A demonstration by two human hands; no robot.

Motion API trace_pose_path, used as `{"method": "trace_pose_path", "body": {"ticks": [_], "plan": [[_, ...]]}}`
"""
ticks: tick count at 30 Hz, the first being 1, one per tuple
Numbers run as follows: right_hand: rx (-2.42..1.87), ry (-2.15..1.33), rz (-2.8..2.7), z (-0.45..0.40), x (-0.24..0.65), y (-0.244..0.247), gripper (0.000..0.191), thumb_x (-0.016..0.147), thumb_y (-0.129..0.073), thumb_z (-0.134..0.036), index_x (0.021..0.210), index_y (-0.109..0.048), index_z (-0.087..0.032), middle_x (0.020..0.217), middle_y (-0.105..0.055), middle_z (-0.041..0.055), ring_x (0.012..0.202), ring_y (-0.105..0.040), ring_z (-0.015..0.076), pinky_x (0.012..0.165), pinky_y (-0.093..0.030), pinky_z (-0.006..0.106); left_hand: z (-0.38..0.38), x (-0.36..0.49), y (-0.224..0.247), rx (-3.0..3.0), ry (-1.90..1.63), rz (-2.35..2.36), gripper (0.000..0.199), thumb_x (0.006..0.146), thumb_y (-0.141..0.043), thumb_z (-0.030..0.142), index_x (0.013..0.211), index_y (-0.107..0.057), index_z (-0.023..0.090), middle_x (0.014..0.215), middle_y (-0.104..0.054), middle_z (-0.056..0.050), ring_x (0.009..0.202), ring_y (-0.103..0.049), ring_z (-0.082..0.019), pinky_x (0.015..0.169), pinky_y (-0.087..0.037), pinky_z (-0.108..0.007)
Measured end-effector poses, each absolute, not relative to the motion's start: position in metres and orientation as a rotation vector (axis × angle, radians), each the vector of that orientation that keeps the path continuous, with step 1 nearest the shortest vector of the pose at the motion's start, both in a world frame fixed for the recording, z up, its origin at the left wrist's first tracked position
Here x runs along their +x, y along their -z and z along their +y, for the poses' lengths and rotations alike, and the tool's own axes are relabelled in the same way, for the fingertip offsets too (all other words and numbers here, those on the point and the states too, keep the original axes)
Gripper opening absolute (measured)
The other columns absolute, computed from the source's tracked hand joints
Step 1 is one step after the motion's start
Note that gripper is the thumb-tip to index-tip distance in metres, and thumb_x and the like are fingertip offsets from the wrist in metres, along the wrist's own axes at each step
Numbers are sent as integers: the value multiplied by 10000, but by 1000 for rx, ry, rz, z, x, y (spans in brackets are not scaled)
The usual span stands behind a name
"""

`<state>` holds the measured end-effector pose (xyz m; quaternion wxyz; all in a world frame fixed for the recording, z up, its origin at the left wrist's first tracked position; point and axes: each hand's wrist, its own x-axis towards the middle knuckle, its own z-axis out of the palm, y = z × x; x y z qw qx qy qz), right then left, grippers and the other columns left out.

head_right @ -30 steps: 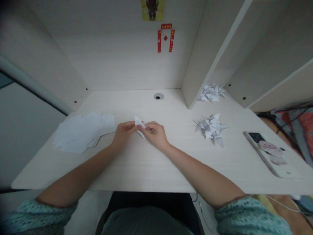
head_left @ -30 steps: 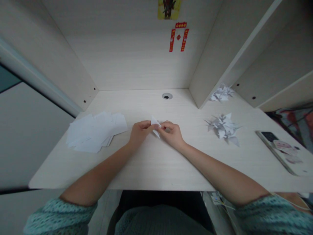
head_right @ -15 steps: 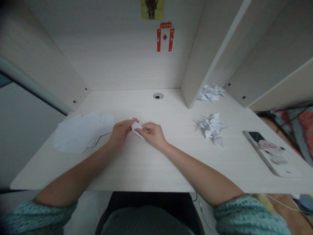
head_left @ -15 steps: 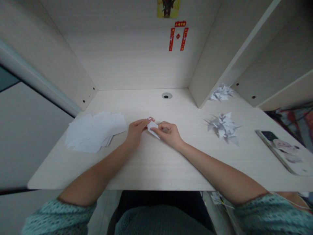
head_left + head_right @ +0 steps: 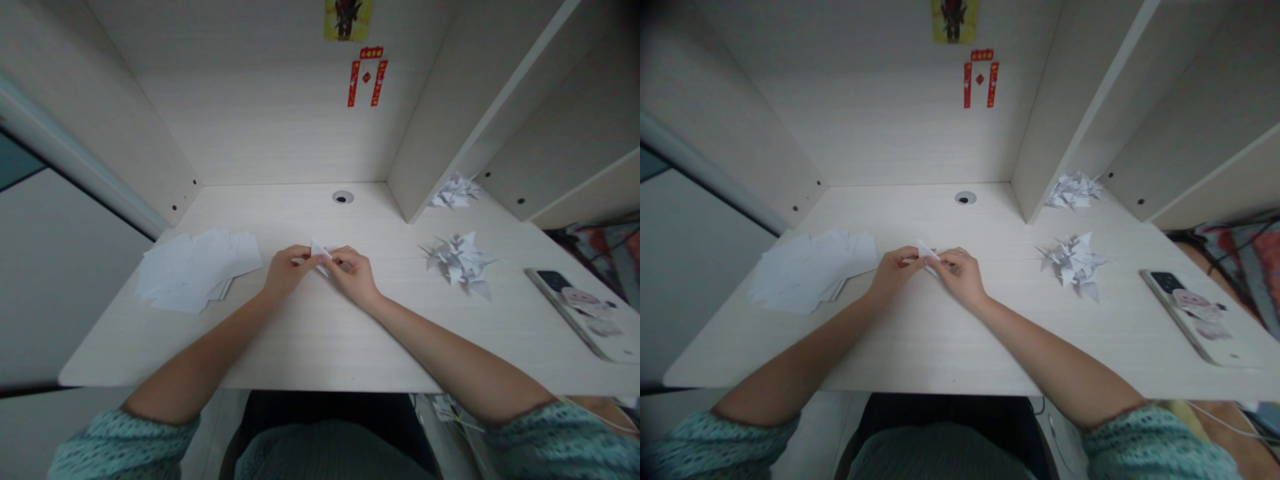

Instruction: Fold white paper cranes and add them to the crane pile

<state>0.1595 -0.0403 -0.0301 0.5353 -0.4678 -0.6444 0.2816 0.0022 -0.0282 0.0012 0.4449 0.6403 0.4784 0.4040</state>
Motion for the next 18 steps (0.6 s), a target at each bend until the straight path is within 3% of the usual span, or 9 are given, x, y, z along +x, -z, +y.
{"method": "trace_pose_path", "body": {"ticks": [7,13,16,18], "plan": [[-1113,-667,-1580,-43,157,30,254,788,-645,-411,620,-675,-223,610,-640,13,664,-555,162,667,-437,304,-31,5,-1,1476,-1138,1134,201,686,-703,392,607,-717,207,705,-648,-16,743,-594,-159,660,-429,-253],[-1103,-728,-1613,-47,154,31,228,785,-651,-400,653,-708,-224,627,-649,15,637,-559,146,622,-428,282,-25,1,-2,1230,-1373,1159,193,680,-715,383,656,-713,192,733,-636,-12,765,-564,-136,695,-411,-240],[-1112,-740,-1721,-51,153,30,240,786,-646,-412,658,-707,-218,617,-626,19,618,-545,142,582,-412,272,-14,-9,-8,993,-1522,1277,276,685,-693,440,827,-728,206,870,-675,-24,815,-571,-139,644,-403,-215],[-1113,-708,-1716,-52,154,28,264,824,-600,-404,670,-692,-211,640,-629,26,647,-552,149,613,-421,279,-10,-13,-9,1005,-1545,1316,294,674,-699,454,820,-727,199,898,-684,-28,824,-575,-139,639,-402,-208]]}}
